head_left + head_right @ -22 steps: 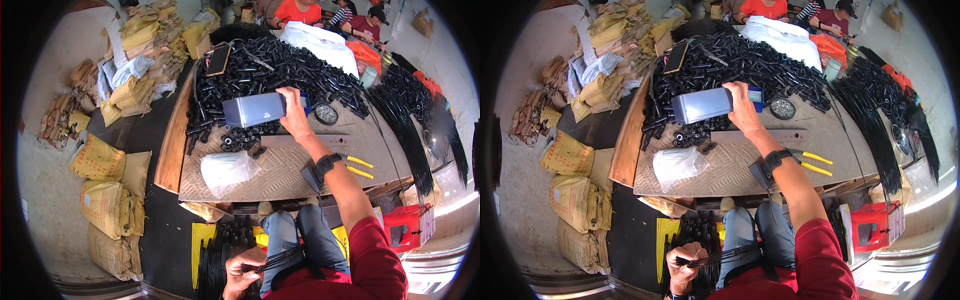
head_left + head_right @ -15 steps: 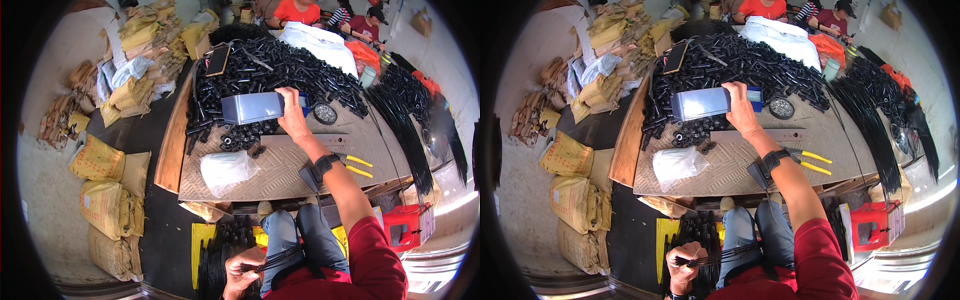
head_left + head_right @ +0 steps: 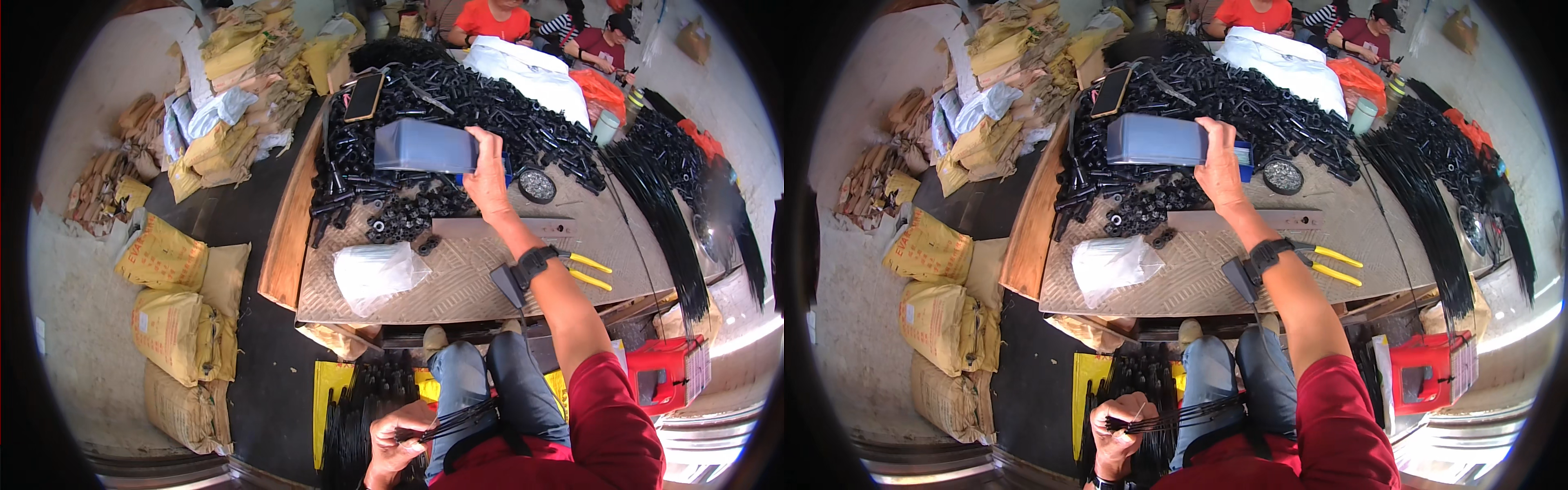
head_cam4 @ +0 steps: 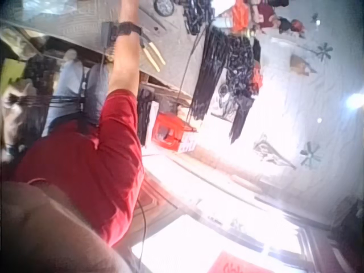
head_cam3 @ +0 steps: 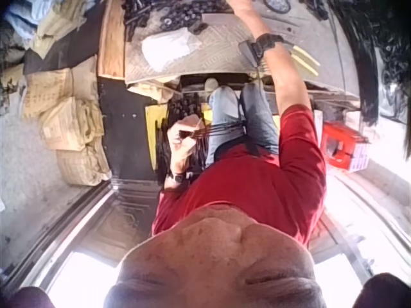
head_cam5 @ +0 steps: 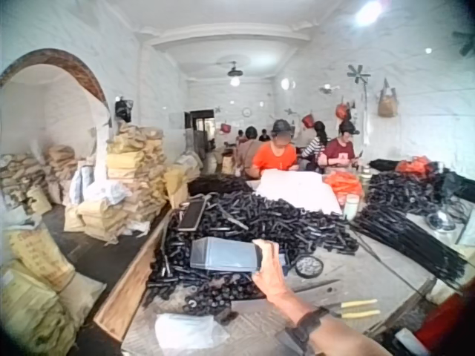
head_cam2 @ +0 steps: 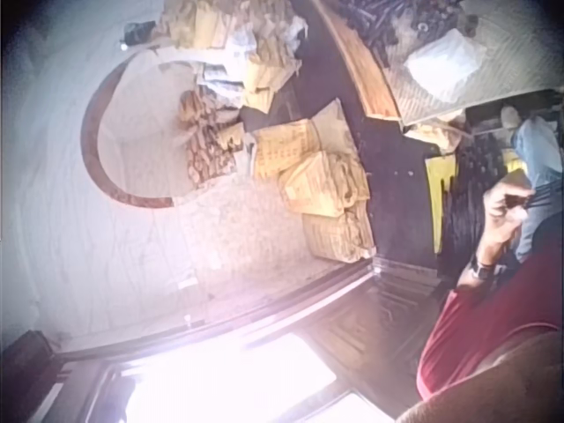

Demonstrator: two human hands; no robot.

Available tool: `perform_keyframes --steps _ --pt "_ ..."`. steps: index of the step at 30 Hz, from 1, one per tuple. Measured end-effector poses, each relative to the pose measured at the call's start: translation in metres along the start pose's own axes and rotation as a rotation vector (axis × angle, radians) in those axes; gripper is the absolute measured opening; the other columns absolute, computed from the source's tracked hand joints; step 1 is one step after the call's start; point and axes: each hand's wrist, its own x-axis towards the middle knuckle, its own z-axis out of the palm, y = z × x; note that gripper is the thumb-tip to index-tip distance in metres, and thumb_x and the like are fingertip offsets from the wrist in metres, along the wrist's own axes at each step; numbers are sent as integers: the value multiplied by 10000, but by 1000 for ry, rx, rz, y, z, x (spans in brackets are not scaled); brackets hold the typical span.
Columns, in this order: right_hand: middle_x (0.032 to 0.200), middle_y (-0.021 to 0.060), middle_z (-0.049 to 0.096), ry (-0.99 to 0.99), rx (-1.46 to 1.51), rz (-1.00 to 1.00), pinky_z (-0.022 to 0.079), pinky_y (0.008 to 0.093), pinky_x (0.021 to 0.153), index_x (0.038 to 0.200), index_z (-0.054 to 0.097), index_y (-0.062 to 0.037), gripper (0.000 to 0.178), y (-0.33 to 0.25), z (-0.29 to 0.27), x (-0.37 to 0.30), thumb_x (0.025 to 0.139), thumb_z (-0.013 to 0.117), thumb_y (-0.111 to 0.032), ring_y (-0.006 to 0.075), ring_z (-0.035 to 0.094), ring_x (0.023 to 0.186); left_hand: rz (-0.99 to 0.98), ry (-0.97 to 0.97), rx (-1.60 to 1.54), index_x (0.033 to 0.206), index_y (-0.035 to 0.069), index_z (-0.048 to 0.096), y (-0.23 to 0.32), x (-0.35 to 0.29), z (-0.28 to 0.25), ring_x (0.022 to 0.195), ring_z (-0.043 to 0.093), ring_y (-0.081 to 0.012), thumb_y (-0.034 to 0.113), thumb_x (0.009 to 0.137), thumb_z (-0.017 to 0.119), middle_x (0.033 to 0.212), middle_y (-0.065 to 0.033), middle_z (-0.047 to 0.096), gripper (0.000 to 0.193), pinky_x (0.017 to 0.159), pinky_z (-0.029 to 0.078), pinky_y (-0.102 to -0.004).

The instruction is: Assembling umbrella ribs and small plastic components at a factory workstation.

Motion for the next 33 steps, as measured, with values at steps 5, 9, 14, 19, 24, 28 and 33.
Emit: perform_keyframes --steps 5,9,14,19,24,28,33 --pt "1037 134 502 -348 260 110 528 285 617 1174 477 -30 409 -34 -4 -6 768 511 0 240 565 896 -35 -82 19 918 -36 594 -4 4 -3 747 537 -198 131 753 690 851 -136 604 255 687 410 -312" --pt "974 126 541 -698 839 597 542 268 551 1104 473 63 366 -87 -3 -14 754 512 -40 178 591 780 -70 -82 26 933 -31 589 -6 1 -3 788 541 -182 141 758 690 874 -130 607 265 706 415 -302" --pt "944 148 545 -734 1195 860 565 291 510 1107 413 32 327 -123 24 -43 820 518 -82 202 621 694 -20 -21 -11 941 -32 583 -3 -5 -3 798 541 -193 151 762 689 874 -129 608 277 753 416 -330" --pt "911 207 565 -754 1014 907 556 290 500 1202 332 29 381 -134 20 -51 825 367 -11 212 639 641 -41 -11 1 925 -33 583 -1 -8 -4 808 545 -207 147 763 685 877 -134 607 263 778 411 -346" --pt "833 230 581 -791 637 713 552 282 513 1304 204 38 516 -144 21 -56 830 388 -50 213 626 568 -51 -24 -15 911 -41 584 -3 -8 -6 817 553 -222 142 753 689 883 -149 609 264 793 412 -368" --pt "709 181 602 -788 548 539 545 308 567 1342 146 43 599 -154 31 -63 890 457 -199 199 616 548 -15 25 -53 897 -48 587 -8 -8 -2 816 559 -240 134 733 695 879 -161 612 268 795 414 -397" --pt "737 113 640 -831 439 294 484 286 540 1039 558 -12 262 -127 38 -52 899 493 -223 145 604 552 8 31 -97 882 -53 585 -9 -5 -5 771 549 -229 106 734 680 833 -152 596 236 753 423 -384"
